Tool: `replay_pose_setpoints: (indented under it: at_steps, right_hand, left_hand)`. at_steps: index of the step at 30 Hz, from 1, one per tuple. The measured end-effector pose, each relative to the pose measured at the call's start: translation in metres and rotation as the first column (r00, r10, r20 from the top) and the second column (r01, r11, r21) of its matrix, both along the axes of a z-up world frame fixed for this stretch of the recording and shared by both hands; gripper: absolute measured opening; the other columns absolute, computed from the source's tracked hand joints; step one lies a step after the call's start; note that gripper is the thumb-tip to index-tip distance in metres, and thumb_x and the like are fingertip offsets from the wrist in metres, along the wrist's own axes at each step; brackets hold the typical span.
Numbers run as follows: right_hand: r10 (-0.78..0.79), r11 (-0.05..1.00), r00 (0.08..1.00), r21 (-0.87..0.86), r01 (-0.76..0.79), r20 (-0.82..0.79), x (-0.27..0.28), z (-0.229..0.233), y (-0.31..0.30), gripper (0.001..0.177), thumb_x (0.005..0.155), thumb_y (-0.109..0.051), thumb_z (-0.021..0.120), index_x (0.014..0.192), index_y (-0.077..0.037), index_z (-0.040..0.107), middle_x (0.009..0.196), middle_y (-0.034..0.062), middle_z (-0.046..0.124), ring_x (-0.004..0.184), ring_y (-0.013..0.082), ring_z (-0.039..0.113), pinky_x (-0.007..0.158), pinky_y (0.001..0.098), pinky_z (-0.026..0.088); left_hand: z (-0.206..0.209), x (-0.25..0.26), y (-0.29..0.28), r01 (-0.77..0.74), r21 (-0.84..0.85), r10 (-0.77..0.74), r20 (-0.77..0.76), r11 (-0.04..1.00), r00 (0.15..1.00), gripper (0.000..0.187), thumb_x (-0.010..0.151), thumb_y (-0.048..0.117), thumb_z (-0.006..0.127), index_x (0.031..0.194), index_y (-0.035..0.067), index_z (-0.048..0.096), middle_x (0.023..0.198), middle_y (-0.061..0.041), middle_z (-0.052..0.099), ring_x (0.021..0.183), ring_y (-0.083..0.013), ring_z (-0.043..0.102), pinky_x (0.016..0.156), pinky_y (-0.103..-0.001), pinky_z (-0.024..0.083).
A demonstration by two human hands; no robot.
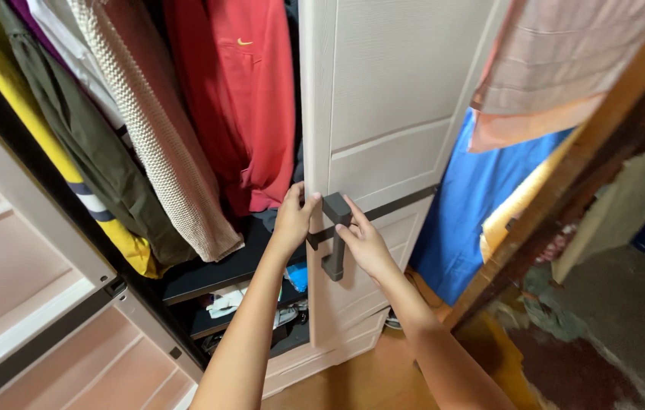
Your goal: Selecting various clothes from a closet and laying them on a bed.
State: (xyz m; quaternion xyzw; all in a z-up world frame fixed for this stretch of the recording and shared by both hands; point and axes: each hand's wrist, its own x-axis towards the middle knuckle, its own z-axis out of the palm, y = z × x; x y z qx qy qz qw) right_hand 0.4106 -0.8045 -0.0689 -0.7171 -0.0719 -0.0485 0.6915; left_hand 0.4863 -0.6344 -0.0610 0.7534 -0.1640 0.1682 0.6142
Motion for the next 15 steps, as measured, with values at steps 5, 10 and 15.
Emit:
replay_pose_setpoints:
  at_steps: [5,10,15]
  right_hand:
    - [-0.111,0.992,0.993,0.07,0.108,0.046,-0.046,0.002,-0.023,0.061,0.099,-0.007,0.06,0.157,-0.009,0.04,0.129,0.0091,0.066,0.112,0.0135,0.063,0.097,0.0254,0.047]
    - [-0.279,0.955,0.959,0.113,0.274,0.037,-0.105,-0.011,-0.069,0.061,0.098,-0.005,0.057,0.156,-0.008,0.038,0.133,0.0093,0.065,0.122,0.0164,0.06,0.104,0.0264,0.045]
    - [-0.566,0.796,0.801,-0.123,0.593,0.194,-0.166,0.005,-0.116,0.064,0.092,-0.002,0.061,0.152,-0.005,0.039,0.155,0.014,0.041,0.143,0.0232,0.042,0.112,0.0357,0.041]
  left_hand:
    - [0.014,-0.053,-0.014,0.103,0.09,-0.103,-0.002,0.991,0.995,0.046,0.094,0.032,0.071,0.123,-0.003,0.062,0.117,-0.017,0.071,0.106,-0.0245,0.069,0.093,-0.035,0.053]
    - [0.008,-0.093,-0.05,0.351,-0.055,-0.355,-0.197,0.935,0.914,0.041,0.097,0.034,0.067,0.122,0.001,0.065,0.104,-0.008,0.074,0.098,-0.0143,0.068,0.087,-0.029,0.054]
    - [0.007,-0.122,-0.112,0.56,-0.094,-0.567,-0.111,0.823,0.816,0.035,0.097,0.028,0.068,0.12,0.002,0.065,0.098,-0.001,0.069,0.088,-0.0087,0.064,0.077,-0.026,0.053]
